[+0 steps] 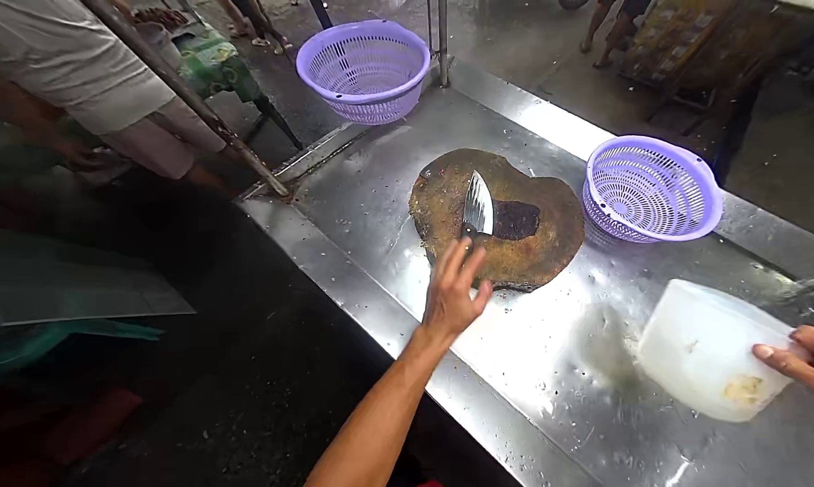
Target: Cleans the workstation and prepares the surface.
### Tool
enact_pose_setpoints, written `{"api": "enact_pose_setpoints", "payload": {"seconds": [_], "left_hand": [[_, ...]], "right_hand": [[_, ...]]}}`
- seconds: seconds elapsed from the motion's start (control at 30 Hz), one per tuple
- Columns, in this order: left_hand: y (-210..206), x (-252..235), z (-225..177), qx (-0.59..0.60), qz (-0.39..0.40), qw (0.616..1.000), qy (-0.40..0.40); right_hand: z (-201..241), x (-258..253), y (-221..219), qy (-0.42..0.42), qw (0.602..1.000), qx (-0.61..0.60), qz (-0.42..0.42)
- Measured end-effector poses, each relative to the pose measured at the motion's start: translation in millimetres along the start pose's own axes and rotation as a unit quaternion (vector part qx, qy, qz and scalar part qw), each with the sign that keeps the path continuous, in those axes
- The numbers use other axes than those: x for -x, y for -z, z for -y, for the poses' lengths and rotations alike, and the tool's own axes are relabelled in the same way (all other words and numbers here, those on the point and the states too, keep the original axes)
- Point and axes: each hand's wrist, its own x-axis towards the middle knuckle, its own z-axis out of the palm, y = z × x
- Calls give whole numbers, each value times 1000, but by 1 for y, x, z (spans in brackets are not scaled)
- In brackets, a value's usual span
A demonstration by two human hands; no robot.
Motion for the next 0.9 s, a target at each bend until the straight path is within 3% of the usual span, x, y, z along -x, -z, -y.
{"api": "enact_pose_setpoints", "payload": {"seconds": [0.13, 0.23, 0.37, 0.53, 0.67, 0.77, 0.9], "left_hand": [[-14, -58, 30, -29, 146, 977, 154], [-36, -67, 21, -23, 233, 959, 160], [-48, -68, 12, -26, 243, 956, 161], [-53, -85, 38, 13, 216, 968, 127], [-47, -96, 49, 54, 205, 974, 76], [-15, -106, 38, 95, 243, 959, 109], [-1, -109, 39, -1, 236, 960, 150]], "right_hand": [[93, -20, -25, 108, 994, -11, 14], [162, -47, -38, 159, 983, 6, 88], [250, -85, -45, 182, 959, 98, 194], [350, -112, -36, 136, 930, 248, 236], [411, -123, -29, 125, 902, 339, 238], [450, -123, -29, 115, 892, 374, 226], [487, -125, -37, 124, 887, 398, 197]]}}
